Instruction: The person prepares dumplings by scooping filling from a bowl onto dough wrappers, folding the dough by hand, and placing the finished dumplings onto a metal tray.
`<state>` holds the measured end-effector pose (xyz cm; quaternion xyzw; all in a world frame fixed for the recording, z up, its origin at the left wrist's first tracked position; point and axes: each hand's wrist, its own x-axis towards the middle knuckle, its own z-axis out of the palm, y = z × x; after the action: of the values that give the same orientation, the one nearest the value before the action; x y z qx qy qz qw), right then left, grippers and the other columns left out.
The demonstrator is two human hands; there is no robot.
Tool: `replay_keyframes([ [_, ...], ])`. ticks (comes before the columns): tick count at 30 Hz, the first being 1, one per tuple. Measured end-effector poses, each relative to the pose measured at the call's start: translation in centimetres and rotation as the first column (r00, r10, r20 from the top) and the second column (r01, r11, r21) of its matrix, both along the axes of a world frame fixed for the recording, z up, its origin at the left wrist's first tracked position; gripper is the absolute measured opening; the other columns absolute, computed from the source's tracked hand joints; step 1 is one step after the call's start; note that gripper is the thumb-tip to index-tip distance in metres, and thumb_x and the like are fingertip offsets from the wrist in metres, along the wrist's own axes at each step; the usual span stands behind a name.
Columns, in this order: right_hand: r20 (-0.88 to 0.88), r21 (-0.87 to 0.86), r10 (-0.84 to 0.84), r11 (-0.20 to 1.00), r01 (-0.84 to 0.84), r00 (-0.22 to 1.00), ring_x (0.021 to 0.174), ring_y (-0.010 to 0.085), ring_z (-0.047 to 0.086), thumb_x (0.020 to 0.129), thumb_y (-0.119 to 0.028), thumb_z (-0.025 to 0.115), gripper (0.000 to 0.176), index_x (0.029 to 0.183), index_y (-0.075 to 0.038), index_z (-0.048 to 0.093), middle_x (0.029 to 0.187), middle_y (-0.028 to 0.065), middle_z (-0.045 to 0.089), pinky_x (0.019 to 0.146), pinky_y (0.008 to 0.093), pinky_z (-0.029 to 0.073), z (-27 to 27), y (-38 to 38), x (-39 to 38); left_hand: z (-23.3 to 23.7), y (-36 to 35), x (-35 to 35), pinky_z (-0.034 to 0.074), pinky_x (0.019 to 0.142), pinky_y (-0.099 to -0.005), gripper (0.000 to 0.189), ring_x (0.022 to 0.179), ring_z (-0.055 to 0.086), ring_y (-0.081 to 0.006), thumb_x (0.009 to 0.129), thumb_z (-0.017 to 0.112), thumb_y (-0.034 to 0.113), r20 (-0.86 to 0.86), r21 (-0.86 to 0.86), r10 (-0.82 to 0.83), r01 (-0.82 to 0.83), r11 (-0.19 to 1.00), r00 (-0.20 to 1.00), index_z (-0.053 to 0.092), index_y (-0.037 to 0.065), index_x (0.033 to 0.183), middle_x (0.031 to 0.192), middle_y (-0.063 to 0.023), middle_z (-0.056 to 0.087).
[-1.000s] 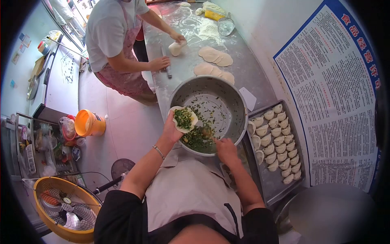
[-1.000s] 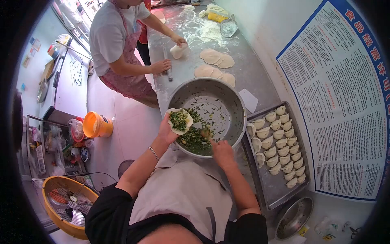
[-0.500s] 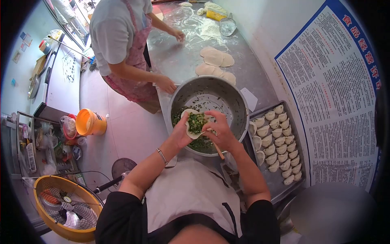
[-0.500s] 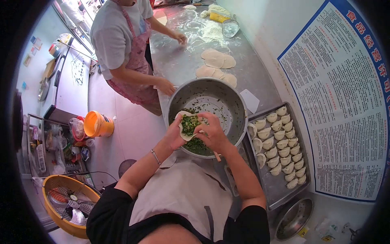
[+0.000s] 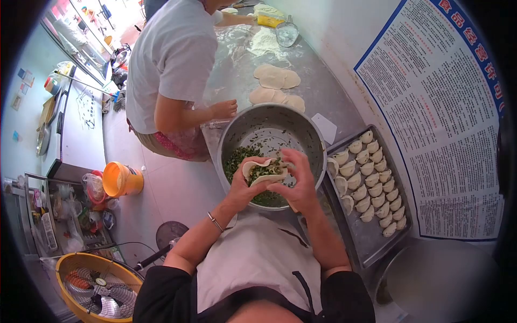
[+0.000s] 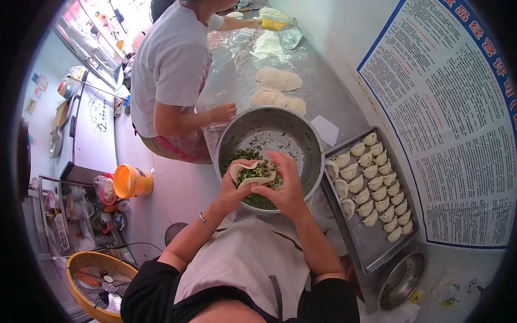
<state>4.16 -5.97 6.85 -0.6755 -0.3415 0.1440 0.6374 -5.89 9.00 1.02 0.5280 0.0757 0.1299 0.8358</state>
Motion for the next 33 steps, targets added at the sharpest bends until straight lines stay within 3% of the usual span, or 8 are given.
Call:
replay_keyframes([
  [5, -0.711, 0.347, 0.216, 0.935, 0.067, 0.670, 0.097, 0.0118, 0.063, 0.085, -0.007, 0.078, 0.057, 0.136, 0.005, 0.055, 0.113, 0.0048, 0.064, 0.074, 0.0223, 0.053, -4.5, -0.8, -0.7, 1.6, -0.8, 0.1, 0.050, 0.104, -0.0338, 0.053, 0.119, 0.057, -0.0181, 0.087, 0.077, 0.009, -0.008, -0.188, 0.028, -0.029, 0.982, 1.000, 0.047, 0.009, 0.130, 0.130, -0.0071, 0.056],
  [8, -0.589, 0.216, 0.038, 0.970, 0.112, 0.807, 0.077, 0.0113, 0.064, 0.086, -0.005, 0.076, 0.046, 0.129, 0.003, 0.062, 0.093, 0.0017, 0.066, 0.065, 0.0232, 0.052, -3.6, -0.6, -1.2, 1.9, -1.0, -0.1, 0.050, 0.103, -0.0335, 0.051, 0.119, 0.057, -0.0182, 0.089, 0.074, 0.009, -0.031, -0.168, 0.005, -0.011, 0.986, 0.999, 0.046, 0.008, 0.131, 0.128, -0.0063, 0.056],
  [11, -0.051, 0.020, -0.193, 0.981, 0.195, 0.980, 0.069, 0.0114, 0.062, 0.087, -0.004, 0.075, 0.031, 0.117, 0.000, 0.071, 0.085, 0.0037, 0.066, 0.056, 0.0258, 0.050, -2.7, -0.8, -1.6, 1.7, -1.0, -0.2, 0.053, 0.101, -0.0355, 0.052, 0.119, 0.058, -0.0187, 0.090, 0.074, 0.010, -0.007, -0.204, -0.041, 0.038, 0.978, 0.999, 0.045, 0.007, 0.133, 0.128, -0.0066, 0.055],
  [17, 0.579, 0.083, -0.214, 0.975, 0.205, 0.787, 0.058, 0.0120, 0.056, 0.086, -0.005, 0.074, 0.020, 0.105, -0.001, 0.076, 0.079, 0.0067, 0.062, 0.050, 0.0265, 0.044, -1.9, -1.0, -0.7, 2.1, -1.2, -0.6, 0.058, 0.097, -0.0407, 0.055, 0.117, 0.058, -0.0196, 0.089, 0.076, 0.016, 0.015, -0.246, -0.068, 0.070, 0.967, 0.998, 0.045, 0.006, 0.133, 0.127, -0.0081, 0.055],
  [23, 0.180, 0.005, -0.075, 0.997, 0.075, 0.981, 0.073, 0.0160, 0.060, 0.081, -0.003, 0.077, 0.021, 0.102, -0.003, 0.076, 0.085, 0.0062, 0.063, 0.062, 0.0288, 0.049, 0.9, -1.1, -0.8, 1.8, -0.3, -1.1, 0.051, 0.101, -0.0336, 0.052, 0.119, 0.056, -0.0173, 0.090, 0.076, 0.018, 0.018, -0.159, -0.110, 0.111, 0.981, 0.994, 0.048, 0.007, 0.131, 0.128, -0.0081, 0.056],
  [29, 0.408, 0.010, 0.087, 0.995, -0.100, 0.909, 0.079, 0.0138, 0.058, 0.080, -0.003, 0.079, 0.028, 0.108, -0.005, 0.076, 0.093, 0.0043, 0.057, 0.067, 0.0267, 0.050, -1.3, -1.3, 0.6, 2.3, 0.5, -1.0, 0.042, 0.107, -0.0341, 0.040, 0.125, 0.052, -0.0178, 0.093, 0.073, 0.018, 0.090, -0.018, -0.199, 0.202, 0.979, 0.976, 0.052, 0.009, 0.125, 0.139, -0.0130, 0.053],
  [32, -0.256, 0.166, 0.045, 0.986, -0.002, 0.966, 0.081, 0.0145, 0.061, 0.078, -0.003, 0.080, 0.027, 0.105, -0.005, 0.077, 0.090, 0.0049, 0.060, 0.067, 0.0277, 0.052, -0.2, -0.7, -0.4, 3.0, 0.7, -1.0, 0.043, 0.105, -0.0340, 0.036, 0.125, 0.052, -0.0179, 0.094, 0.071, 0.016, 0.127, -0.009, -0.234, 0.237, 0.971, 0.964, 0.052, 0.009, 0.125, 0.146, -0.0147, 0.048],
  [33, -0.211, 0.131, 0.071, 0.990, -0.043, 0.975, 0.081, 0.0144, 0.062, 0.078, -0.003, 0.081, 0.027, 0.105, -0.005, 0.077, 0.090, 0.0052, 0.060, 0.066, 0.0277, 0.052, -0.2, -0.8, -0.3, 2.9, 0.8, -1.0, 0.044, 0.105, -0.0340, 0.036, 0.125, 0.052, -0.0180, 0.094, 0.071, 0.016, 0.139, 0.018, -0.238, 0.238, 0.971, 0.961, 0.052, 0.009, 0.125, 0.147, -0.0147, 0.046],
])
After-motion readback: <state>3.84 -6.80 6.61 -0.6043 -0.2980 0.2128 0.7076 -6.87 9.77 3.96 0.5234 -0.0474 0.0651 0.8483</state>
